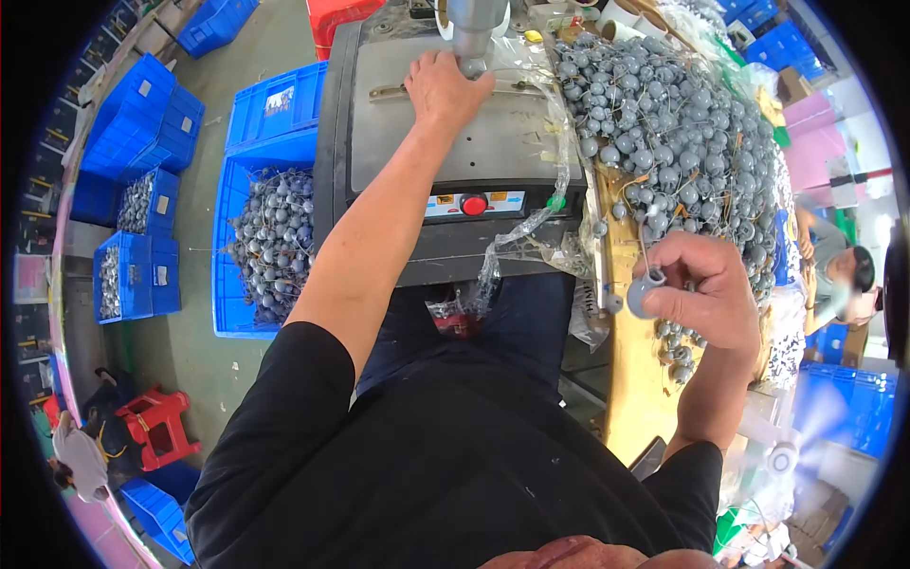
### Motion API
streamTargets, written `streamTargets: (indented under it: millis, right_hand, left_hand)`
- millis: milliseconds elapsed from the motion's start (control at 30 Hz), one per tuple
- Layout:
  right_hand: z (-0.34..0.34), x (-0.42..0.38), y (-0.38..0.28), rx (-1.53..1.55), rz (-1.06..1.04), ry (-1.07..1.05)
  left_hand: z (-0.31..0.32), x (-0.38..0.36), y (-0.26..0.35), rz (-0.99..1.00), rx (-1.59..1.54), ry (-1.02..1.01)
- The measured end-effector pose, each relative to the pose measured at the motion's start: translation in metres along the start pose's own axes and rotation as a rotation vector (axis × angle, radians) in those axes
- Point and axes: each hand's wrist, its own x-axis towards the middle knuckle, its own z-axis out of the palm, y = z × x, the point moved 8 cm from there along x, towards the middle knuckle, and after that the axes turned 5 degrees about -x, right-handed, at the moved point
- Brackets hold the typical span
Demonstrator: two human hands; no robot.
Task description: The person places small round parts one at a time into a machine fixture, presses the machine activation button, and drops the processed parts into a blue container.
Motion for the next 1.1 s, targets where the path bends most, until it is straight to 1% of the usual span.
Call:
streamTargets:
  millis: [67,100,200,267,333,400,467,500,567,600,667,700,767,867,967,1067,1100]
  right_hand:
    - [0.015,0.019,-0.014,0.042,0.070,-0.102]
    - [0.020,0.034,-0.022,-0.027,0.076,-0.141]
    - [0.039,0.079,-0.038,-0.081,-0.135,-0.085]
    - [0.048,0.118,-0.044,-0.202,-0.151,-0.020]
    - [0.058,0.164,-0.031,-0.188,-0.368,0.114]
    - [0.063,0.211,-0.001,-0.255,-0.386,0.277]
    - [0.065,0.252,0.033,-0.251,-0.313,0.371]
    - [0.065,0.270,0.049,-0.287,-0.302,0.413]
    - [0.062,0.296,0.078,-0.362,-0.271,0.495]
    - [0.060,0.306,0.089,-0.356,-0.219,0.491]
    - [0.059,0.319,0.105,-0.343,-0.111,0.484]
    - [0.060,0.325,0.107,-0.350,-0.103,0.465]
    - [0.062,0.330,0.113,-0.365,-0.083,0.431]
    - [0.055,0.309,0.090,-0.699,-0.138,0.545]
    - [0.039,0.271,0.090,-1.014,-0.203,0.704]
    - [0.013,0.264,0.162,-0.886,0.068,0.541]
    - [0.009,0.261,0.161,-0.759,0.080,0.531]
  left_hand:
    - [-0.018,-0.008,-0.003,0.070,-0.062,0.062]
    - [-0.031,-0.013,-0.004,0.110,-0.092,0.095]
    - [-0.089,-0.025,-0.032,0.156,-0.063,0.164]
    - [-0.130,-0.034,-0.066,0.171,-0.001,0.232]
    - [-0.171,-0.047,-0.103,0.119,0.032,0.309]
    - [-0.196,-0.062,-0.160,-0.066,0.131,0.358]
    - [-0.206,-0.083,-0.214,-0.135,0.296,0.366]
    - [-0.207,-0.093,-0.229,-0.169,0.375,0.368]
    - [-0.200,-0.111,-0.235,-0.161,0.249,0.272]
    - [-0.197,-0.121,-0.235,-0.158,0.186,0.222]
    - [-0.182,-0.139,-0.211,-0.151,0.007,0.128]
    - [-0.171,-0.148,-0.196,-0.147,-0.085,0.077]
    - [-0.149,-0.162,-0.168,-0.124,-0.168,0.018]
    - [-0.113,-0.178,-0.152,-0.156,-0.314,-0.100]
    - [-0.106,-0.187,-0.154,-0.140,-0.250,-0.046]
    - [-0.105,-0.188,-0.157,-0.090,-0.274,-0.026]
    - [-0.106,-0.185,-0.157,-0.092,-0.279,-0.025]
